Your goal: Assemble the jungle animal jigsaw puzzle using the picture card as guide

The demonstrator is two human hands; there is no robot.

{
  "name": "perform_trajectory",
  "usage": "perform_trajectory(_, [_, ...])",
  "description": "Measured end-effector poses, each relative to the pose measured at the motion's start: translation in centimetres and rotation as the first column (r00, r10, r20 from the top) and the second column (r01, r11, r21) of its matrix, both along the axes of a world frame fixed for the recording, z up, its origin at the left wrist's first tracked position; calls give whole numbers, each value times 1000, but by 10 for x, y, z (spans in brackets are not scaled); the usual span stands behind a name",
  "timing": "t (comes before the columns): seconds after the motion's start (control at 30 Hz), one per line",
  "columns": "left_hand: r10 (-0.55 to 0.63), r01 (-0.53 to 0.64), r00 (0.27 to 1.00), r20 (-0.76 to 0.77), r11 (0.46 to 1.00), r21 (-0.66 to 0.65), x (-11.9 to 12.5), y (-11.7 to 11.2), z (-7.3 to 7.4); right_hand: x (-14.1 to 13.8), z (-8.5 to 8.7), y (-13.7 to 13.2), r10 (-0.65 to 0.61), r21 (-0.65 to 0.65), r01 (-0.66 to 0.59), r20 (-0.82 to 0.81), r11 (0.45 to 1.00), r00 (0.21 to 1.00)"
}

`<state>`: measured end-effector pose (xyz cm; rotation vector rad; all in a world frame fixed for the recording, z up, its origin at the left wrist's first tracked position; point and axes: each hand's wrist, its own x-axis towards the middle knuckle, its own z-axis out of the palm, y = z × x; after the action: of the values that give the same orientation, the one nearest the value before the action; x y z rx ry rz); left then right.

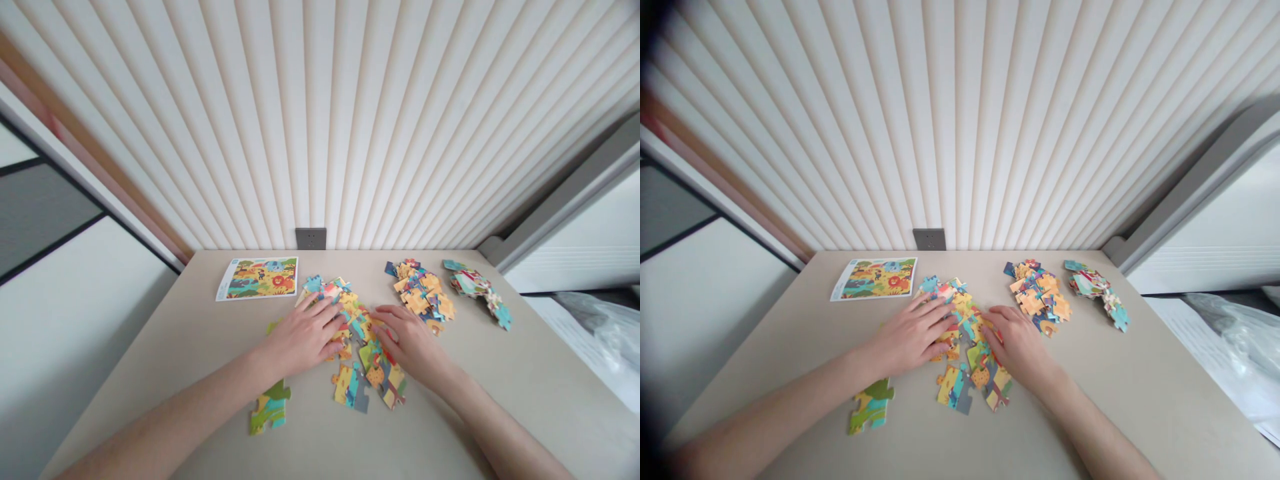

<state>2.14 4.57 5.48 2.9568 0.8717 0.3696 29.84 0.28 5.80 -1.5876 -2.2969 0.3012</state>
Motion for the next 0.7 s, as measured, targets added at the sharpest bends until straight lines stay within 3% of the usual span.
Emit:
perform_trajectory(0.3, [55,-56,998,28,998,28,-26,0,5,-35,8,44,-93,-163,88,-26,983,995])
perform_trajectory(0.5, [147,-149,989,28,988,49,-88,-24,15,-50,-1,62,-160,-259,133,-85,957,983])
perform_trajectory(0.7, [238,-238,970,44,971,1,-146,-50,-1,-45,-17,87,-190,-311,116,-220,943,957])
